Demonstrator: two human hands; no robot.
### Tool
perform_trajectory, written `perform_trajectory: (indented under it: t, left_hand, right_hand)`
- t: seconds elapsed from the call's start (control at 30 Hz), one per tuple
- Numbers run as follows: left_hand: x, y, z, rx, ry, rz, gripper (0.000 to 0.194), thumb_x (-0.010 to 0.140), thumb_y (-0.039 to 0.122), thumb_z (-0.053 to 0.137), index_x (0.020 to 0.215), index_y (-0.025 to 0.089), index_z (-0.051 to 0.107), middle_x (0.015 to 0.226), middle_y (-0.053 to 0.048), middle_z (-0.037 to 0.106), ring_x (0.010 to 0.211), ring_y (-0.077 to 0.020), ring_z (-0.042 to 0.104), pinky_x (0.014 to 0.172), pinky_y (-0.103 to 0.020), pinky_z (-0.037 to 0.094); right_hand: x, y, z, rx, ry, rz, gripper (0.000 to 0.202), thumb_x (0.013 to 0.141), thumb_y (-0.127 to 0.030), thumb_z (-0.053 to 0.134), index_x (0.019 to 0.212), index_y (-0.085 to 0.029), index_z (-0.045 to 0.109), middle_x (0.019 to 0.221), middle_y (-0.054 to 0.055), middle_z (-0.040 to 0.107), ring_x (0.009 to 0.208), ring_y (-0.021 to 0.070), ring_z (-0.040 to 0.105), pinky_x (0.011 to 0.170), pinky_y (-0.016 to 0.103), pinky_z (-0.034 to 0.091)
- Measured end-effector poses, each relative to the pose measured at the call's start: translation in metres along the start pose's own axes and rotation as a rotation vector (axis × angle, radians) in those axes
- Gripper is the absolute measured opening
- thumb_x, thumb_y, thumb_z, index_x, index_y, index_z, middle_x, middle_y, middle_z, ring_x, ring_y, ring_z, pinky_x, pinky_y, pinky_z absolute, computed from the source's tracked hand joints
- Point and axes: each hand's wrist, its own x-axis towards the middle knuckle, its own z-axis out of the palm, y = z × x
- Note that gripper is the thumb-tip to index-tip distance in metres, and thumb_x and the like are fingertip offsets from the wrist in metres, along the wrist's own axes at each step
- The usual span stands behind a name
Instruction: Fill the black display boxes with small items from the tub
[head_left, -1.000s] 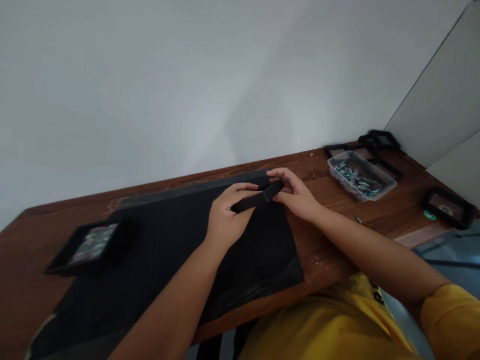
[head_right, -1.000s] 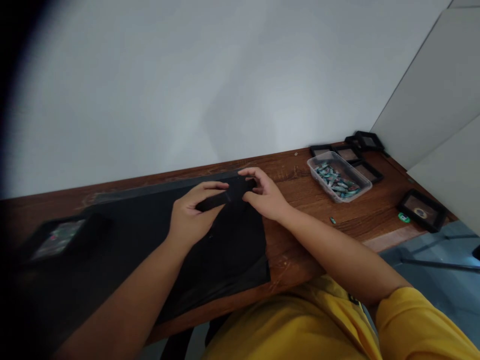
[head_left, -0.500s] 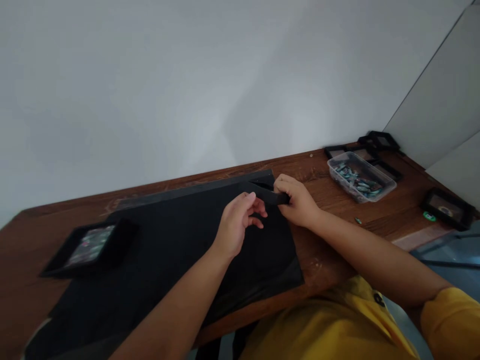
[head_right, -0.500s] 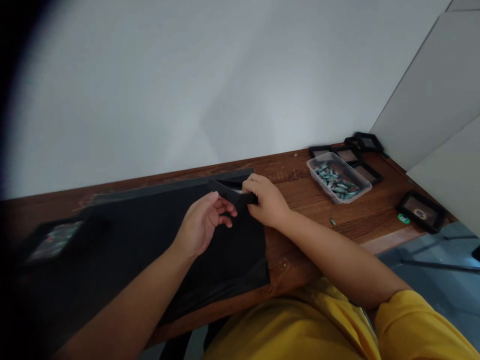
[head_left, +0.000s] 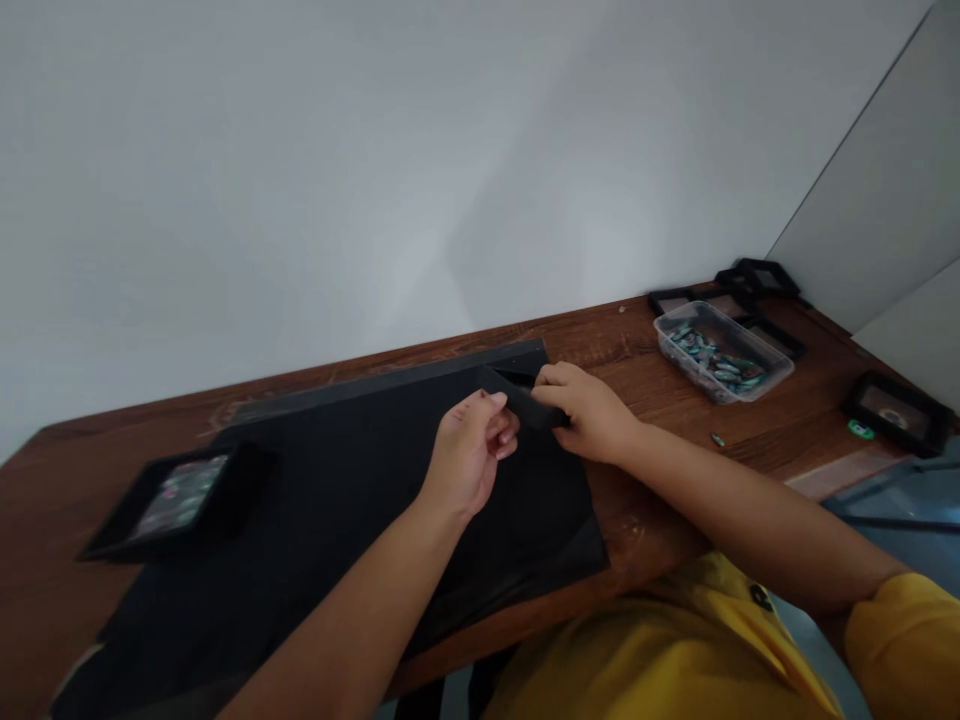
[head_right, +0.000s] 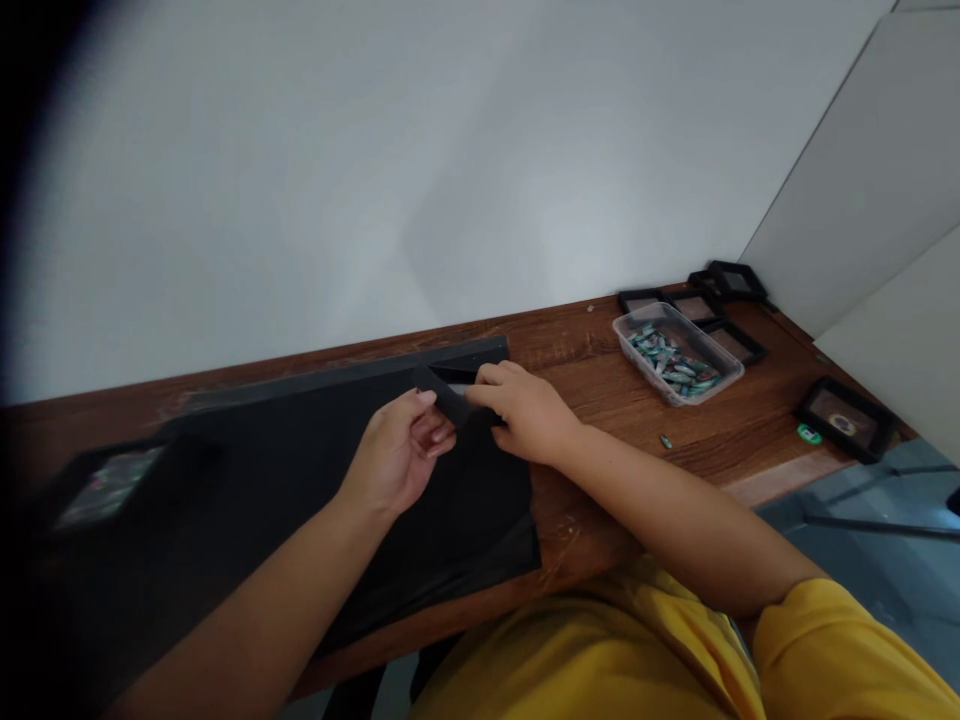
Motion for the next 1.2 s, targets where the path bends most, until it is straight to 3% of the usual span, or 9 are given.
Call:
perform_trajectory:
  t: [0.23, 0.37, 0.47, 0.57, 0.63, 0.8, 1.0, 1.07, 1.2]
  left_hand:
    - [0.003, -0.009, 0.001, -0.013, -0.017, 0.006, 0.031, 0.056, 0.039, 0.075, 0.065, 0.022, 0.052, 0.058, 0.007, 0.048, 0.055, -0.0098, 0.044, 0.052, -0.023, 0.043]
    - [0.006, -0.014, -0.002, -0.009, -0.020, 0.028, 0.032, 0.059, 0.043, 0.076, 0.069, 0.022, 0.054, 0.062, 0.005, 0.052, 0.058, -0.0116, 0.047, 0.055, -0.025, 0.044]
    - [0.008, -0.016, -0.004, 0.010, -0.023, 0.046, 0.031, 0.062, 0.043, 0.076, 0.069, 0.023, 0.053, 0.060, 0.006, 0.049, 0.056, -0.0122, 0.046, 0.054, -0.025, 0.042]
    - [0.009, -0.015, -0.007, 0.040, -0.037, 0.052, 0.028, 0.065, 0.041, 0.075, 0.070, 0.023, 0.054, 0.060, 0.006, 0.049, 0.056, -0.0133, 0.048, 0.055, -0.026, 0.042]
    - [0.010, -0.015, -0.009, 0.066, -0.057, 0.059, 0.027, 0.066, 0.041, 0.075, 0.070, 0.023, 0.055, 0.060, 0.005, 0.052, 0.058, -0.0140, 0.050, 0.057, -0.027, 0.043]
    - [0.010, -0.016, -0.011, 0.117, -0.097, 0.087, 0.030, 0.066, 0.042, 0.076, 0.066, 0.022, 0.054, 0.062, 0.004, 0.054, 0.060, -0.0140, 0.050, 0.060, -0.028, 0.045]
    - [0.013, -0.019, -0.014, 0.147, -0.100, 0.142, 0.026, 0.067, 0.040, 0.078, 0.069, 0.021, 0.060, 0.063, 0.004, 0.054, 0.060, -0.0120, 0.046, 0.060, -0.026, 0.043]
    - [0.014, -0.020, -0.015, 0.150, -0.099, 0.154, 0.027, 0.069, 0.042, 0.078, 0.070, 0.021, 0.060, 0.063, 0.004, 0.054, 0.060, -0.0118, 0.046, 0.061, -0.026, 0.043]
    - [0.016, -0.019, -0.018, 0.168, -0.125, 0.153, 0.031, 0.071, 0.043, 0.079, 0.067, 0.022, 0.057, 0.057, 0.006, 0.047, 0.058, -0.0120, 0.045, 0.061, -0.027, 0.041]
  right_hand:
    - [0.000, -0.003, -0.011, -0.192, -0.127, 0.009, 0.032, 0.077, -0.001, 0.059, 0.101, -0.021, 0.065, 0.103, 0.007, 0.060, 0.099, 0.0253, 0.050, 0.077, 0.035, 0.046]
    - [0.000, -0.005, -0.012, -0.197, -0.130, 0.019, 0.025, 0.082, -0.004, 0.065, 0.101, -0.020, 0.066, 0.103, 0.008, 0.062, 0.099, 0.0249, 0.051, 0.078, 0.035, 0.046]
    - [0.002, -0.007, -0.009, -0.122, -0.101, 0.014, 0.015, 0.089, -0.027, 0.076, 0.093, -0.018, 0.064, 0.094, 0.007, 0.062, 0.091, 0.0229, 0.052, 0.077, 0.035, 0.043]
    - [0.003, -0.008, -0.008, 0.017, -0.066, 0.001, 0.043, 0.090, -0.057, 0.076, 0.079, -0.020, 0.055, 0.082, 0.002, 0.058, 0.078, 0.0189, 0.050, 0.074, 0.034, 0.039]
    - [0.005, -0.008, -0.009, 0.122, -0.027, -0.004, 0.050, 0.093, -0.062, 0.068, 0.074, -0.021, 0.048, 0.075, 0.000, 0.055, 0.073, 0.0166, 0.048, 0.074, 0.033, 0.037]
    - [0.006, -0.010, -0.011, 0.353, 0.025, -0.036, 0.046, 0.103, -0.050, 0.054, 0.069, -0.023, 0.041, 0.064, -0.004, 0.044, 0.064, 0.0135, 0.042, 0.070, 0.031, 0.034]
    - [0.006, -0.008, -0.008, 0.563, 0.083, 0.154, 0.041, 0.097, -0.043, 0.059, 0.067, -0.023, 0.039, 0.065, -0.006, 0.038, 0.062, 0.0111, 0.036, 0.060, 0.026, 0.030]
    - [0.007, -0.005, -0.009, 0.591, 0.150, 0.197, 0.041, 0.096, -0.043, 0.059, 0.067, -0.023, 0.038, 0.065, -0.006, 0.037, 0.061, 0.0112, 0.035, 0.060, 0.026, 0.030]
    - [0.011, 0.008, -0.014, 0.593, 0.414, 0.288, 0.042, 0.096, -0.045, 0.057, 0.066, -0.024, 0.038, 0.065, -0.005, 0.037, 0.063, 0.0120, 0.035, 0.061, 0.027, 0.033]
